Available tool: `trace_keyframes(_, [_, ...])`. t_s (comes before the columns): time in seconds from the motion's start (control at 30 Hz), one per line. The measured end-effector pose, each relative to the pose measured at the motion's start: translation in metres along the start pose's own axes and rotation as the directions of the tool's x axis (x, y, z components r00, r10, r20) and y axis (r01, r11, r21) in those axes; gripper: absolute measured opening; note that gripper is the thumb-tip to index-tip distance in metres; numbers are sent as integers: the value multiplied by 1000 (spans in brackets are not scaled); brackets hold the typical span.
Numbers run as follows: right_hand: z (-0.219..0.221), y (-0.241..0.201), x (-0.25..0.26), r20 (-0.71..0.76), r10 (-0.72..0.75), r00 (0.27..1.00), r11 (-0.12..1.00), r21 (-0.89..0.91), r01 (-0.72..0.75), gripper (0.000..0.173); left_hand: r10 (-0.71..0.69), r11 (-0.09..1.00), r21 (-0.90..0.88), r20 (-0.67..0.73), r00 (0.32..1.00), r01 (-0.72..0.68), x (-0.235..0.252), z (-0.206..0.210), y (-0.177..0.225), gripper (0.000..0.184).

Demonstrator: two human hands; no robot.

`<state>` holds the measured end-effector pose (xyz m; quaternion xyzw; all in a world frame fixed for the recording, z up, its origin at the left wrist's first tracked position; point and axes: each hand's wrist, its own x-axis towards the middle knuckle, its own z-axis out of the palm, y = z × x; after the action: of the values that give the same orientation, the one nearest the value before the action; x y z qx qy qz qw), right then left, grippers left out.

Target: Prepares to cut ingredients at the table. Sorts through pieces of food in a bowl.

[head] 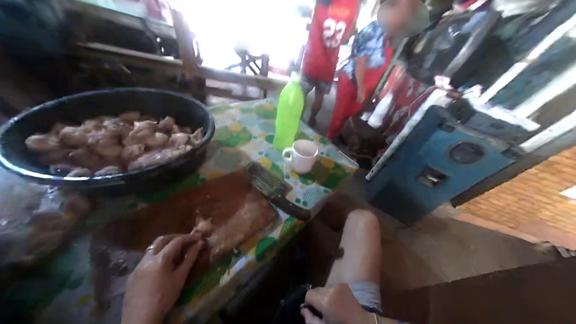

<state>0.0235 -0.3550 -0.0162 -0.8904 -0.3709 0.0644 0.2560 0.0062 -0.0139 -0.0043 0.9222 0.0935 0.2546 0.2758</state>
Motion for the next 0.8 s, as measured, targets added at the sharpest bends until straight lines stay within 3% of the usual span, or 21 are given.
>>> trace_keyframes(0.07, [-8,-2,1,-31,-91,995,984,-157,85,14,15,1000,-5,-5,1000,-15,0,-3,2,20])
trace_keyframes(0.17, [-26,7,0,105,-182,978,952,-229,201,19,50,999,-16,-25,998,-50,-1,-1,-5,20])
trace_keyframes(0.23, [-49,11,3,363,-46,931,986,-133,101,26,39,999,-19,-23,999,-39,1,1,-7,20])
trace_keyframes(0.3, [-68,21,11,617,157,771,988,-100,-121,35,6,1000,-19,-7,1000,-6,0,0,-7,21])
trace_keyframes(0.33, [-70,32,13,668,232,707,972,-131,-196,37,3,1000,-18,-12,1000,-3,0,0,-6,20])
trace_keyframes(0.4, [-66,60,9,719,340,606,937,-203,-285,39,5,1000,-15,-32,999,-5,0,-2,-4,19])
trace_keyframes(0.47, [-60,72,2,769,325,550,933,-168,-318,39,-14,1000,-23,-24,1000,13,0,-4,-1,18])
trace_keyframes(0.63, [-61,55,26,806,378,455,925,-308,-223,44,-83,994,-69,-19,996,82,0,-2,-5,22])
trace_keyframes(0.7, [-79,34,55,762,394,514,918,-359,-172,44,-151,983,-104,-5,989,149,3,-4,-7,31])
trace_keyframes(0.73, [-90,25,70,699,355,620,926,-354,-131,41,-183,976,-124,-3,983,181,4,-4,-10,34])
trace_keyframes(0.8, [-103,15,98,435,139,889,958,-286,-10,33,-249,956,-155,23,968,249,5,-4,-17,39])
